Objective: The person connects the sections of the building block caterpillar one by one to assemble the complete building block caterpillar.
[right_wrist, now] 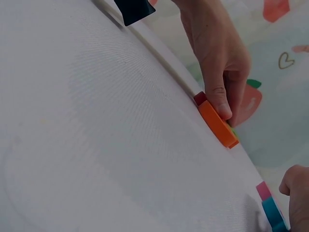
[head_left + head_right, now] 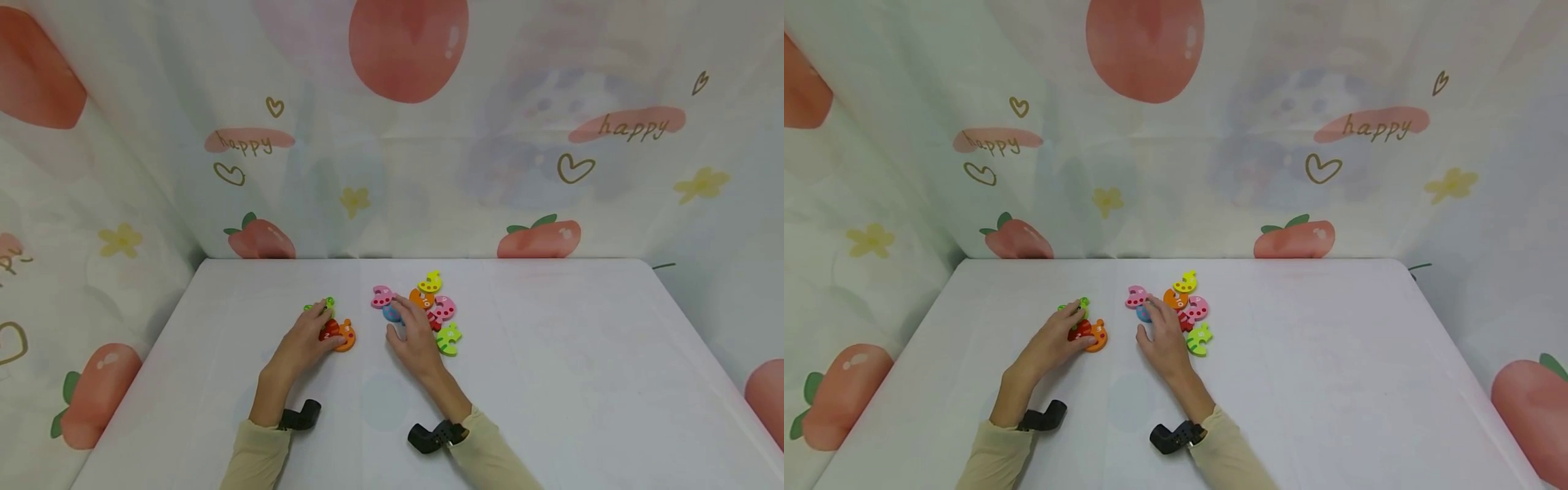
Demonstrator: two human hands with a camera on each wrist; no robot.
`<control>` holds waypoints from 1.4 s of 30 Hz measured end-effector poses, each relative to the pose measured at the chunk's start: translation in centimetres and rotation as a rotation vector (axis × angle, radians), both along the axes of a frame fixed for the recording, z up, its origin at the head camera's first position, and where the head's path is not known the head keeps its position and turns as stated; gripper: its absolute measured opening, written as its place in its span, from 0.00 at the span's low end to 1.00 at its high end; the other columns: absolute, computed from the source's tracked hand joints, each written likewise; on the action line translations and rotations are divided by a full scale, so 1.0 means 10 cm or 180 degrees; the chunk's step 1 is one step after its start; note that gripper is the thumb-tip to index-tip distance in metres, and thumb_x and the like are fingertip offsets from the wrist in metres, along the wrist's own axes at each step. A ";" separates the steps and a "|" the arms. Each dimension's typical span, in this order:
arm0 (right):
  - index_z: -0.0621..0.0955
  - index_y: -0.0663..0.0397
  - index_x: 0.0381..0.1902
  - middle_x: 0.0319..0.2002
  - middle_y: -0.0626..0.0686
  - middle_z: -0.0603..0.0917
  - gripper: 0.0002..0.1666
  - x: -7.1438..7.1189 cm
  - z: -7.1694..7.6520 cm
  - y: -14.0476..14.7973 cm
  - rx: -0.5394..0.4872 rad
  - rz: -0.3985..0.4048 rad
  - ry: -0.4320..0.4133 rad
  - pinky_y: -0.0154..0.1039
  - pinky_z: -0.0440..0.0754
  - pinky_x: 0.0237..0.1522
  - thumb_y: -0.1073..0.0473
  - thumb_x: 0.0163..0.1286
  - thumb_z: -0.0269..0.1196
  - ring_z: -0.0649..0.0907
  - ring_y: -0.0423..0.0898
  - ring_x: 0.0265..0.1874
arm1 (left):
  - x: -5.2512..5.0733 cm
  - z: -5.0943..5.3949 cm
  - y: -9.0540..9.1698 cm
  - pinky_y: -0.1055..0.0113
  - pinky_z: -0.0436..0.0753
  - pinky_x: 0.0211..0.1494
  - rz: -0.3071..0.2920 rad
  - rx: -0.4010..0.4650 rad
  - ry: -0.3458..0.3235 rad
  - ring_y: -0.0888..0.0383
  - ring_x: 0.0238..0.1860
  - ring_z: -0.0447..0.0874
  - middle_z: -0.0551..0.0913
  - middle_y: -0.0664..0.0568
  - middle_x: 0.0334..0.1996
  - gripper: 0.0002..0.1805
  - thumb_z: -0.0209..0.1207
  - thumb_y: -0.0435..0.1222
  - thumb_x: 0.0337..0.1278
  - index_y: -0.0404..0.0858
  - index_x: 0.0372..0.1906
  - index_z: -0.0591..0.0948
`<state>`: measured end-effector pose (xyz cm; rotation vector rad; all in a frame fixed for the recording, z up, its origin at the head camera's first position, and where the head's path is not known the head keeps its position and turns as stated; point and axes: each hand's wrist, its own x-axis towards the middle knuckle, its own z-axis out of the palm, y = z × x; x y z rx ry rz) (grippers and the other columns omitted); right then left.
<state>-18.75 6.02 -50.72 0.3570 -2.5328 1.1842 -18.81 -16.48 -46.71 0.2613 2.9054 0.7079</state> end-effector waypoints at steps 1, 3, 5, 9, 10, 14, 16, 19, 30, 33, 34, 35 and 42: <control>0.77 0.58 0.61 0.65 0.55 0.75 0.26 0.00 0.00 0.00 0.0008 -0.0004 -0.0006 0.47 0.76 0.63 0.63 0.64 0.65 0.74 0.52 0.65 | 0.00 0.00 -0.01 0.44 0.65 0.72 0.0016 -0.0003 -0.0004 0.42 0.76 0.55 0.59 0.42 0.75 0.41 0.65 0.48 0.55 0.35 0.70 0.66; 0.77 0.59 0.60 0.65 0.55 0.75 0.26 0.00 0.00 0.00 0.0006 0.0000 -0.0015 0.48 0.76 0.64 0.62 0.64 0.64 0.74 0.52 0.65 | 0.00 0.02 -0.01 0.44 0.63 0.73 0.0046 -0.0003 -0.0012 0.42 0.76 0.54 0.58 0.42 0.75 0.40 0.65 0.48 0.56 0.35 0.71 0.66; 0.77 0.59 0.60 0.65 0.55 0.75 0.25 -0.01 0.00 0.01 0.0012 0.0002 -0.0050 0.47 0.76 0.64 0.62 0.65 0.64 0.74 0.52 0.65 | 0.01 0.03 -0.02 0.44 0.63 0.73 0.0048 -0.0003 -0.0021 0.43 0.76 0.54 0.58 0.42 0.75 0.40 0.64 0.47 0.57 0.34 0.71 0.65; 0.77 0.58 0.60 0.66 0.54 0.75 0.25 -0.01 -0.01 0.01 0.0050 -0.0005 -0.0110 0.47 0.76 0.64 0.61 0.65 0.64 0.73 0.51 0.65 | 0.02 0.04 -0.01 0.44 0.63 0.73 0.0007 0.0008 -0.0001 0.42 0.76 0.54 0.57 0.40 0.75 0.40 0.64 0.47 0.58 0.33 0.71 0.65; 0.77 0.58 0.60 0.66 0.54 0.74 0.25 -0.01 -0.01 0.01 0.0057 -0.0009 -0.0124 0.47 0.76 0.64 0.61 0.65 0.63 0.73 0.51 0.66 | 0.02 0.05 -0.01 0.45 0.63 0.73 -0.0004 0.0020 0.0004 0.42 0.76 0.54 0.57 0.40 0.75 0.40 0.64 0.46 0.58 0.33 0.71 0.65; 0.77 0.58 0.60 0.66 0.54 0.74 0.25 -0.01 -0.01 0.01 0.0075 -0.0011 -0.0152 0.47 0.76 0.64 0.61 0.65 0.64 0.73 0.52 0.66 | 0.02 0.04 -0.01 0.45 0.61 0.74 -0.0064 0.0045 0.0016 0.41 0.76 0.53 0.56 0.37 0.75 0.38 0.63 0.44 0.59 0.30 0.70 0.65; 0.77 0.58 0.61 0.66 0.54 0.74 0.25 0.00 0.00 0.00 0.0076 -0.0006 -0.0158 0.47 0.76 0.64 0.61 0.65 0.64 0.73 0.52 0.66 | 0.02 0.03 0.00 0.45 0.60 0.75 -0.0073 0.0027 0.0002 0.41 0.76 0.52 0.56 0.37 0.75 0.38 0.62 0.44 0.60 0.29 0.70 0.65; 0.77 0.58 0.60 0.66 0.55 0.74 0.25 0.00 0.00 0.00 0.0090 -0.0015 -0.0153 0.48 0.76 0.64 0.61 0.65 0.64 0.73 0.52 0.66 | 0.02 0.02 0.01 0.46 0.60 0.75 -0.0060 -0.0046 -0.0003 0.41 0.77 0.52 0.55 0.37 0.75 0.38 0.62 0.46 0.60 0.29 0.70 0.65; 0.78 0.56 0.59 0.66 0.56 0.74 0.24 0.03 0.03 -0.04 0.0102 0.0034 -0.0080 0.47 0.77 0.63 0.62 0.65 0.65 0.73 0.51 0.66 | 0.04 0.01 0.07 0.47 0.65 0.73 -0.0018 -0.0223 0.0174 0.42 0.75 0.57 0.59 0.38 0.74 0.48 0.67 0.56 0.48 0.30 0.69 0.67; 0.78 0.58 0.59 0.65 0.57 0.74 0.24 0.04 0.04 -0.04 0.0101 0.0043 -0.0036 0.47 0.77 0.62 0.63 0.64 0.65 0.73 0.52 0.66 | 0.04 0.01 0.07 0.46 0.66 0.72 -0.0019 -0.0199 0.0189 0.42 0.75 0.57 0.59 0.38 0.74 0.48 0.67 0.56 0.48 0.30 0.68 0.67; 0.78 0.58 0.59 0.65 0.57 0.74 0.25 0.04 0.04 -0.05 0.0094 0.0051 -0.0025 0.47 0.77 0.62 0.63 0.64 0.65 0.73 0.52 0.66 | 0.04 0.01 0.07 0.46 0.66 0.72 -0.0018 -0.0194 0.0189 0.42 0.75 0.57 0.59 0.38 0.74 0.48 0.67 0.56 0.48 0.30 0.68 0.67; 0.78 0.58 0.59 0.65 0.57 0.74 0.25 0.04 0.05 -0.05 0.0085 0.0059 -0.0014 0.47 0.77 0.62 0.63 0.64 0.65 0.73 0.52 0.66 | 0.04 0.01 0.07 0.46 0.66 0.72 -0.0021 -0.0188 0.0187 0.42 0.75 0.57 0.59 0.38 0.74 0.48 0.67 0.56 0.49 0.30 0.68 0.67; 0.78 0.60 0.60 0.66 0.58 0.74 0.25 0.04 0.05 -0.05 0.0115 0.0083 -0.0005 0.47 0.77 0.62 0.62 0.65 0.65 0.73 0.53 0.66 | 0.03 0.01 0.06 0.45 0.67 0.71 -0.0020 -0.0205 0.0191 0.42 0.75 0.58 0.59 0.38 0.74 0.48 0.68 0.55 0.48 0.30 0.68 0.68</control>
